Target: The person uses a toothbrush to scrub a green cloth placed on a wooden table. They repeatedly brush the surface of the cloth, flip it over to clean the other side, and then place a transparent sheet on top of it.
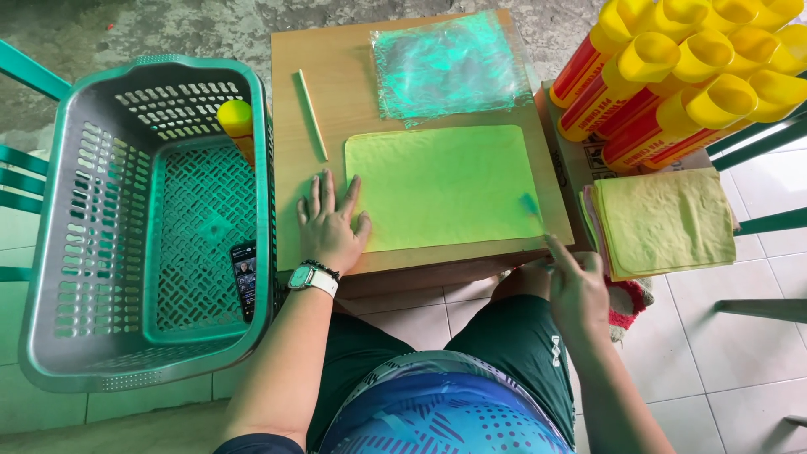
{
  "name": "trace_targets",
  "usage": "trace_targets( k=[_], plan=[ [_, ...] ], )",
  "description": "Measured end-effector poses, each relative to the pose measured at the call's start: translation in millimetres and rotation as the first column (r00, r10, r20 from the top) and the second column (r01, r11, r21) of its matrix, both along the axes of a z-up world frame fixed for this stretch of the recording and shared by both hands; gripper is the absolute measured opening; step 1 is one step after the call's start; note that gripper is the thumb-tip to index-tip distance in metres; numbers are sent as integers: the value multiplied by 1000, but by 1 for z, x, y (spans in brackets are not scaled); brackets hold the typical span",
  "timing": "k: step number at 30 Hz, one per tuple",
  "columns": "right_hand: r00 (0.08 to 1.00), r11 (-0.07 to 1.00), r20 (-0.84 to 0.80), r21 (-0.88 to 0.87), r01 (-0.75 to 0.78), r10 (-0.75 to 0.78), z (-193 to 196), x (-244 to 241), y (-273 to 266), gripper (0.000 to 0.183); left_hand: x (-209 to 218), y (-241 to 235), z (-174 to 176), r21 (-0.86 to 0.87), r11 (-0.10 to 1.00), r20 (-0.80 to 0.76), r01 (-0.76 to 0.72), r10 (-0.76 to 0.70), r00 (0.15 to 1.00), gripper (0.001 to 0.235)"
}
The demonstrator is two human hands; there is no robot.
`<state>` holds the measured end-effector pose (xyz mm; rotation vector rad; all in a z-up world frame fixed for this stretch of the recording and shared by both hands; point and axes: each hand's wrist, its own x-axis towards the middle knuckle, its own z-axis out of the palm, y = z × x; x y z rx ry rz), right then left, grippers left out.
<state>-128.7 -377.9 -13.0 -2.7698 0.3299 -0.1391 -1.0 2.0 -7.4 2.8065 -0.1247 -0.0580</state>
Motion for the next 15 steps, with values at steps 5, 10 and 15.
trace_targets(
  k=[5,10,15],
  plan=[
    [998,996,14,65,-54,53,-5,-18,7,51,0,-1,-3,10,1000,20,9,-10,1000,63],
    [997,999,65,-2,-37,37,-13,-8,-23,48,-1,-1,0,4,1000,23,7,-7,1000,63],
    [991,998,127,47,-34,28,15,13,2,50,-1,-1,2,10,1000,31,7,-8,999,63]
  ],
)
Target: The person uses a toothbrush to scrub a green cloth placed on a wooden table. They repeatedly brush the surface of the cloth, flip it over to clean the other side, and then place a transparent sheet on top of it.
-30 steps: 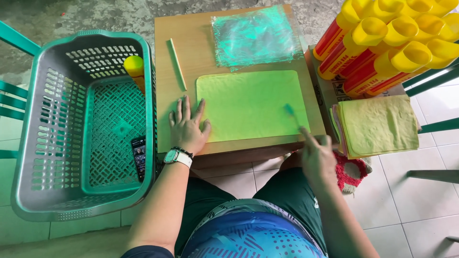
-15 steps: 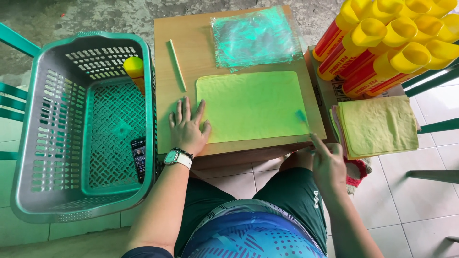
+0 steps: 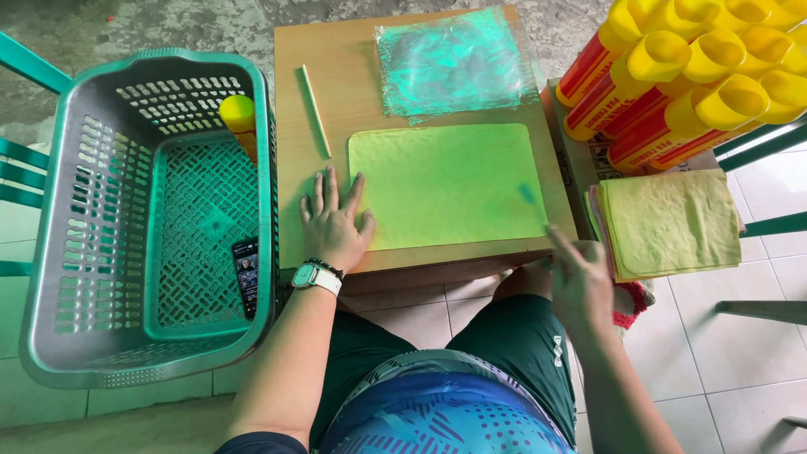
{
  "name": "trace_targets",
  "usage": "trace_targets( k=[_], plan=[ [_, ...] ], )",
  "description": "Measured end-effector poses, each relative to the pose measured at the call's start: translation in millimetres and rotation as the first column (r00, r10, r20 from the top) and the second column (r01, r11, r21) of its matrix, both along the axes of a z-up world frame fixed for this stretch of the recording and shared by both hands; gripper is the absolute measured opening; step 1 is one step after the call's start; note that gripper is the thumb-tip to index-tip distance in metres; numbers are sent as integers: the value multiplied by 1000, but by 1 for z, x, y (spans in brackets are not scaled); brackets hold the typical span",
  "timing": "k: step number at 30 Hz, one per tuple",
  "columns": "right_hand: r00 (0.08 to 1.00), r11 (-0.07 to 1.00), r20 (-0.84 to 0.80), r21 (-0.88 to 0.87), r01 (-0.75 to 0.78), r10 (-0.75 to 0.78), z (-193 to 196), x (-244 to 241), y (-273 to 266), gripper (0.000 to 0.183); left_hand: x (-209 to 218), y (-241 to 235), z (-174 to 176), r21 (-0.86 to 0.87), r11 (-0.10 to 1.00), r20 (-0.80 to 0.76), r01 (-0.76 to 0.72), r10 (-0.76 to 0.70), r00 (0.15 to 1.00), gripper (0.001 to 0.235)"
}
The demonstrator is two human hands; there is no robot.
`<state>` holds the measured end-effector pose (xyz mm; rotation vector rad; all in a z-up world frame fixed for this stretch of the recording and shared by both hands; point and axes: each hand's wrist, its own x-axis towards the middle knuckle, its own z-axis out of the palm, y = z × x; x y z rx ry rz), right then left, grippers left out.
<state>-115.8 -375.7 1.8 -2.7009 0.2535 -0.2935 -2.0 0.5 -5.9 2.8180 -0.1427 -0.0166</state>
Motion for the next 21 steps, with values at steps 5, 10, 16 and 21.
trace_targets(
  k=[5,10,16,21],
  plan=[
    [989,981,-102,-151,-120,106,-4,16,0,54,-2,-1,7,-7,1000,-31,-4,4,1000,62],
    [995,996,-99,-88,10,-19,-15,37,-27,51,2,-1,2,6,1000,-32,-12,12,999,66],
    [944,959,-171,24,-283,283,35,55,24,32,3,-2,7,-9,1000,-36,-18,18,999,67],
    [988,969,-82,-199,-147,133,21,102,-3,38,2,-1,8,-25,999,-9,-22,22,1000,66]
  ],
)
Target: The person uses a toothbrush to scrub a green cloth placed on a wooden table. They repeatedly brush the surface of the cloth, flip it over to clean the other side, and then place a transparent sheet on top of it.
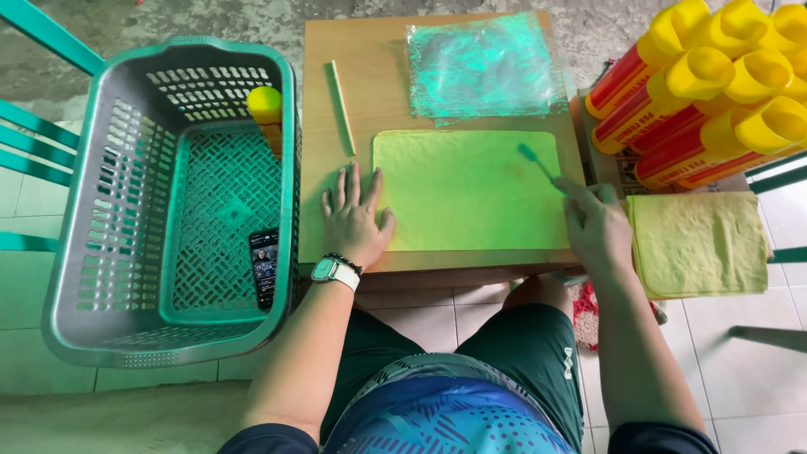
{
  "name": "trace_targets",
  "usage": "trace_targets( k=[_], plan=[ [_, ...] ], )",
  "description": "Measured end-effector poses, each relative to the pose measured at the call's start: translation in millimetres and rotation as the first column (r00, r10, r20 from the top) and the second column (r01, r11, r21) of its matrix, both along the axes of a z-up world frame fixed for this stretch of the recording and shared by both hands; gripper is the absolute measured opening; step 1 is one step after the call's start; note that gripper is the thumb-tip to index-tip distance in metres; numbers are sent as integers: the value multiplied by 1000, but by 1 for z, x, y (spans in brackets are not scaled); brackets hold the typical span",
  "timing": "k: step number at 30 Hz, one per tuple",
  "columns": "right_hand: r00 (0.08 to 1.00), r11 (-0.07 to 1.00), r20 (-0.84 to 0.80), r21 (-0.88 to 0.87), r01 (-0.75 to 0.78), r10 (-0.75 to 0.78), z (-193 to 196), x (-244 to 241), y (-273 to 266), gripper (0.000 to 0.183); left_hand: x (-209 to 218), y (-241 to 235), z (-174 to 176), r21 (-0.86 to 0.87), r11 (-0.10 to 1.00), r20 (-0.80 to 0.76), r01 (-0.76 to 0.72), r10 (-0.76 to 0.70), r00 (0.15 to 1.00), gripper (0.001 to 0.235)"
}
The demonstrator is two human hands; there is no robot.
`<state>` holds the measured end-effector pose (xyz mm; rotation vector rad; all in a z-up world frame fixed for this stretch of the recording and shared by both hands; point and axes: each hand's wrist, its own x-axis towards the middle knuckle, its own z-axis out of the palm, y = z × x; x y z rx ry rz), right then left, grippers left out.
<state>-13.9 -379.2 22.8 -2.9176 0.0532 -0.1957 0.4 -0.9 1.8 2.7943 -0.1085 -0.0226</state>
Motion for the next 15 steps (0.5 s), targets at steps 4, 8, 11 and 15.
trace_targets(
  k=[4,8,11,15],
  plan=[
    [958,888,-71,399,-228,278,13,8,41,23,1,0,-2,9,1000,1,7,-7,1000,66],
    [920,821,-58,475,-317,389,0,40,32,24,1,-1,1,-21,1000,2,-7,7,1000,64],
    [983,987,117,53,-150,143,-47,84,-14,22,2,-1,-3,-12,1000,11,-13,13,1000,66],
    [932,817,116,453,-357,344,-40,74,38,21,2,-1,-7,-29,999,37,-31,32,999,68]
  ],
)
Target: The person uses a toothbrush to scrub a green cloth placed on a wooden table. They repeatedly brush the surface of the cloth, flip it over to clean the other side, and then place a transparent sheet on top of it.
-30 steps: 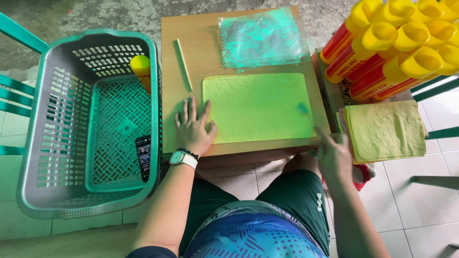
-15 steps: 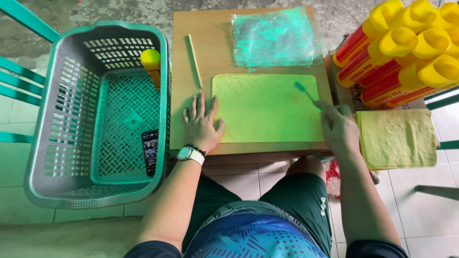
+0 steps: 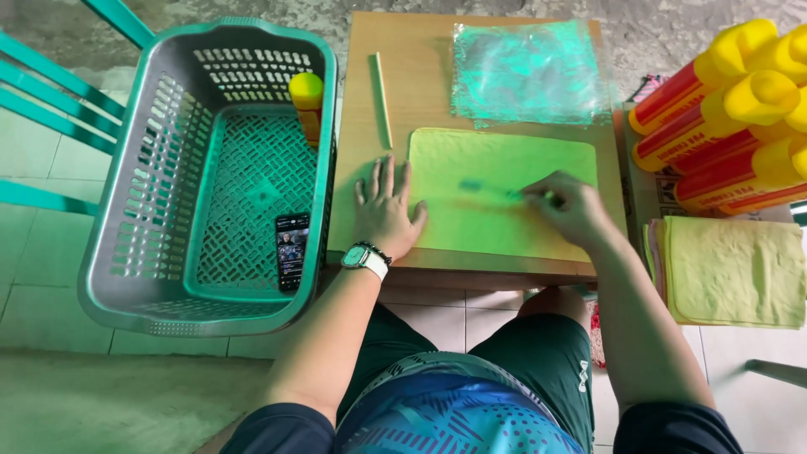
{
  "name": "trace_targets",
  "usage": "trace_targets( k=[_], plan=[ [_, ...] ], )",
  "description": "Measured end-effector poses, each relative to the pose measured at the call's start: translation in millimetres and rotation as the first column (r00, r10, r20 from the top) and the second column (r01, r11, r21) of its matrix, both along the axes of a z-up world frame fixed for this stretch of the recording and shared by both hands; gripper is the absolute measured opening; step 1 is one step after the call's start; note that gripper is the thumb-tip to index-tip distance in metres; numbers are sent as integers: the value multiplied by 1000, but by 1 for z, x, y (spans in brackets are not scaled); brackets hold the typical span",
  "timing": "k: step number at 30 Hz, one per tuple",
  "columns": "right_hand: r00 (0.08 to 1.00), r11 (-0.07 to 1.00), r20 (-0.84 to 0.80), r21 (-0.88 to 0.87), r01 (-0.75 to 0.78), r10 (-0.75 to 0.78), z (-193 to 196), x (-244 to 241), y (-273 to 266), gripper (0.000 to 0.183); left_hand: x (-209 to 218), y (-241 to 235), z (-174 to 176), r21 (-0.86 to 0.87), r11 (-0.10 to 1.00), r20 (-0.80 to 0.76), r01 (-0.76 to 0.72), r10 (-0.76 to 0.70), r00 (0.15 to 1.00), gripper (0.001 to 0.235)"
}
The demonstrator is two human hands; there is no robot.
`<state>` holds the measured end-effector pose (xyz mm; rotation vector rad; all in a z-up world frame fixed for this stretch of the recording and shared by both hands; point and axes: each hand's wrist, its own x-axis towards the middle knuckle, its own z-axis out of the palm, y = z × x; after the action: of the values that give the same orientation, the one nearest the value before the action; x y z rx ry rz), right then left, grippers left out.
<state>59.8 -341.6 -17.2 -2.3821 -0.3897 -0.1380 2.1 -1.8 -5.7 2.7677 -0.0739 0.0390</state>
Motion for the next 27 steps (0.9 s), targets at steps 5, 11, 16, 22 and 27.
trace_targets(
  k=[5,11,16,22,27],
  plan=[
    [999,972,-33,-232,-43,37,0,29,13,24,4,0,-4,22,1000,1,3,-3,1000,73],
    [995,984,-88,-164,-64,50,12,22,58,21,2,0,3,-17,1000,-33,8,-9,999,74],
    [997,953,-73,-302,-15,-8,12,38,65,22,1,1,7,-42,999,-37,8,-9,999,74],
    [982,975,153,-173,139,-113,-8,75,76,24,1,1,4,-37,999,4,11,-11,1000,73],
    [983,989,143,-72,130,-119,-12,109,141,35,1,0,6,-30,1000,2,0,0,1000,71]
  ],
)
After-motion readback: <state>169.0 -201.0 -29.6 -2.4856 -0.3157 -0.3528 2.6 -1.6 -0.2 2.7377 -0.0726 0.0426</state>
